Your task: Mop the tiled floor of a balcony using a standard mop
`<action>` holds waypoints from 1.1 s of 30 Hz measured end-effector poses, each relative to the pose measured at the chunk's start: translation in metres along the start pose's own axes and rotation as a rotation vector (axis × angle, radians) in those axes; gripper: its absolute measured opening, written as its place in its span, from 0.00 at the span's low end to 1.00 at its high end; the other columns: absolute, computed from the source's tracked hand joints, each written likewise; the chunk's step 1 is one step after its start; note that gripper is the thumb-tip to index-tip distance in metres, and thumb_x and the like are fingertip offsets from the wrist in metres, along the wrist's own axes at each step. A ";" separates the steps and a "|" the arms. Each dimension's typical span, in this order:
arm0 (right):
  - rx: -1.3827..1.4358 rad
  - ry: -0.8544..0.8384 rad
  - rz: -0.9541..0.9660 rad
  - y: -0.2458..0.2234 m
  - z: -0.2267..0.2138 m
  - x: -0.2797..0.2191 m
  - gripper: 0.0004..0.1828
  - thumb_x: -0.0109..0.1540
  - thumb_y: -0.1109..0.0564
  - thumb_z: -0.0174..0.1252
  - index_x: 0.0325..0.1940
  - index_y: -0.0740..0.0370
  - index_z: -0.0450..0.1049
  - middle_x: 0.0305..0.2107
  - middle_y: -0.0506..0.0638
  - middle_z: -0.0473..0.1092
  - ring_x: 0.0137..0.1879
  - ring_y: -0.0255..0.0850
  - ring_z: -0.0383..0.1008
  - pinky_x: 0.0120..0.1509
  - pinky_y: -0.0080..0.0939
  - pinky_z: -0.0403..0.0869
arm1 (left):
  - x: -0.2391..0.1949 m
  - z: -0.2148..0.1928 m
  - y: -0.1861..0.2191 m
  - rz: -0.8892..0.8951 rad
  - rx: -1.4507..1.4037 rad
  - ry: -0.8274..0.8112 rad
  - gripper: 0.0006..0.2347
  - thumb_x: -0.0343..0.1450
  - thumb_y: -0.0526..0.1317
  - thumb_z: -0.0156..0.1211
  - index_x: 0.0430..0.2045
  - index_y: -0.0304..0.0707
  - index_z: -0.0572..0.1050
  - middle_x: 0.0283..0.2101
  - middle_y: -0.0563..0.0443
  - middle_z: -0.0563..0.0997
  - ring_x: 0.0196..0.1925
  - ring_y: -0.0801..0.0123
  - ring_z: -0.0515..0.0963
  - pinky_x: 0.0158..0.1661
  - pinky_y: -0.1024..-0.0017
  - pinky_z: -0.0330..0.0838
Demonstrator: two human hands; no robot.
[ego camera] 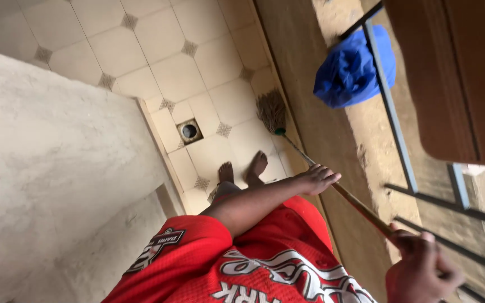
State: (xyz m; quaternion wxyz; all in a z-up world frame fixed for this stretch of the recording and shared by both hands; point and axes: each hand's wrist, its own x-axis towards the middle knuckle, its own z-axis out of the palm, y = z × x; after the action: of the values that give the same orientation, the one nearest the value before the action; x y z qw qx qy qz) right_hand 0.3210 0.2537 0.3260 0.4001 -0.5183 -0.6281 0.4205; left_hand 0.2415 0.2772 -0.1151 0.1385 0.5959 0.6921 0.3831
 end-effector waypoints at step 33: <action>0.575 -0.803 0.328 0.182 0.086 -0.108 0.28 0.70 0.65 0.54 0.15 0.61 0.61 0.17 0.57 0.60 0.40 0.52 0.74 0.58 0.53 0.74 | -0.297 -0.118 -0.176 -0.534 0.543 0.107 0.10 0.79 0.44 0.49 0.43 0.39 0.75 0.45 0.42 0.78 0.58 0.49 0.74 0.60 0.47 0.65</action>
State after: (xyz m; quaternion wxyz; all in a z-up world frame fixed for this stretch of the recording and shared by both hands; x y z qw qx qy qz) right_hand 0.3126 0.1570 0.1192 0.1826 -0.2768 -0.5017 0.7989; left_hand 0.1130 -0.0416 -0.2371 0.0342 0.3888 0.9055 0.1666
